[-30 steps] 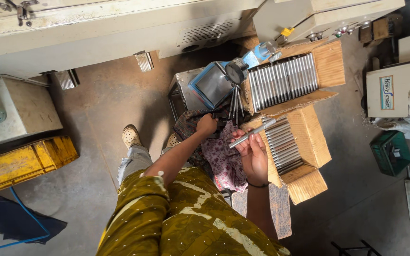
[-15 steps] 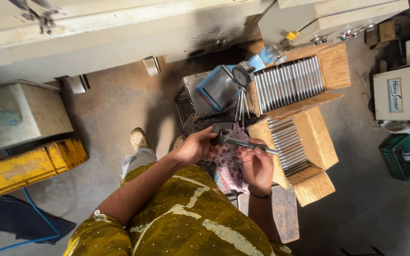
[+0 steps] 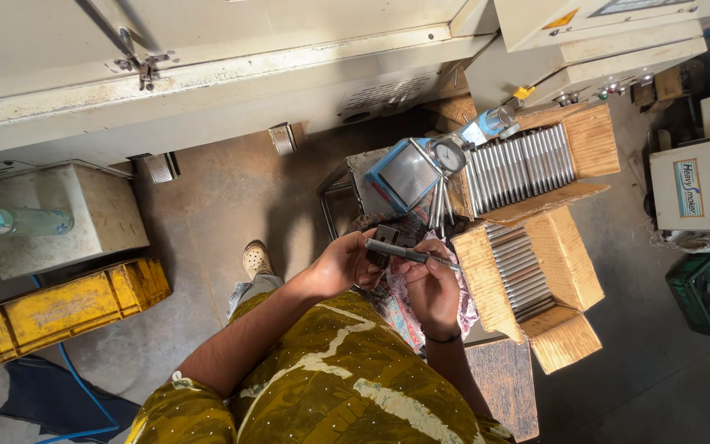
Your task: The person retrieves a metal rod from a CNC machine, inspects it, and wipes it with a cloth. They then operate the machine's control panel before placing the rod back into the machine's chuck.
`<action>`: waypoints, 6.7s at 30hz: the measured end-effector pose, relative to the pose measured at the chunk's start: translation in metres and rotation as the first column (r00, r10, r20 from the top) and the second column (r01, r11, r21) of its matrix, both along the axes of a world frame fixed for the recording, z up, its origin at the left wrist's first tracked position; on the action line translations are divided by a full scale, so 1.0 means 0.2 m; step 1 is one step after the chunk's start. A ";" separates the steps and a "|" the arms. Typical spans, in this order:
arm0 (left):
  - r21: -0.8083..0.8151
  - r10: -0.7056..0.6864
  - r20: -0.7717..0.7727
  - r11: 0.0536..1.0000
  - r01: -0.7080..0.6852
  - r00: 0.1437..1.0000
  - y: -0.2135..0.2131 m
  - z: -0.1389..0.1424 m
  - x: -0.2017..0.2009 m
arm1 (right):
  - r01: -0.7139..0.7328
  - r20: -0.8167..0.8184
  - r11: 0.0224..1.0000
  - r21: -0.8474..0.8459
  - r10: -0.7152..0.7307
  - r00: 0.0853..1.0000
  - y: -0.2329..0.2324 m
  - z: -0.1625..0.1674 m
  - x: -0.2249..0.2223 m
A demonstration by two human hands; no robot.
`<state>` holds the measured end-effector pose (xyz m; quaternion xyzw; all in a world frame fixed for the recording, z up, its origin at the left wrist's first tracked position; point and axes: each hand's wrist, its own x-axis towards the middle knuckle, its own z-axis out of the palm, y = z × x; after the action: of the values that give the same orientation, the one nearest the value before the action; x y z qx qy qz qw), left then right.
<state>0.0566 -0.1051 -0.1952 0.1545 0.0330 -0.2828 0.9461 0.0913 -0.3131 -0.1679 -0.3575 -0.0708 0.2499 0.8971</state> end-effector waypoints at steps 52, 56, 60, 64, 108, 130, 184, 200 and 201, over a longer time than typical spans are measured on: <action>0.956 -0.217 0.292 0.027 -0.293 0.931 -0.50 -0.71 0.52 | 0.666 0.161 0.528 -0.527 -0.708 0.688 -0.87 -0.25 -0.49; 0.888 -0.168 0.293 -0.317 -0.333 0.941 -0.53 -0.66 0.52 | 0.636 0.126 0.519 -0.571 -0.710 0.692 -0.82 -0.32 -0.55; 0.847 -0.283 0.108 -0.475 -0.237 0.953 -0.52 -0.62 0.48 | 0.609 0.091 0.536 -0.585 -0.703 0.706 -0.80 -0.37 -0.57; 0.793 -0.376 0.013 -0.561 -0.238 0.927 -0.54 -0.65 0.42 | 0.592 0.025 0.555 -0.584 -0.717 0.697 -0.82 -0.36 -0.52; 0.223 -0.065 -0.048 0.972 0.074 0.997 0.00 -0.20 0.01 | 0.386 0.498 0.356 -0.851 0.312 0.809 0.02 0.19 -0.12; 0.577 -0.093 0.152 0.817 -0.012 0.984 0.00 0.06 -0.05 | 0.065 0.296 0.523 -0.850 0.372 0.880 0.00 0.13 -0.13; 0.621 -0.116 0.154 0.784 -0.004 0.981 -0.04 -0.02 0.06 | 0.243 0.486 0.582 -0.776 0.308 0.818 -0.05 0.17 -0.01; 0.692 0.097 0.151 0.700 -0.175 0.984 0.04 -0.03 -0.06 | -0.139 0.243 0.694 -0.706 0.421 0.874 0.06 -0.06 0.23; 0.700 0.124 0.120 0.693 -0.172 0.985 0.03 -0.04 -0.07 | -0.128 0.270 0.685 -0.718 0.443 0.855 0.08 -0.06 0.25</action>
<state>0.0431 -0.0998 -0.2038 0.5111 0.1212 -0.1664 0.8345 0.1407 -0.2978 -0.1804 -0.6878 -0.2239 0.3145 0.6148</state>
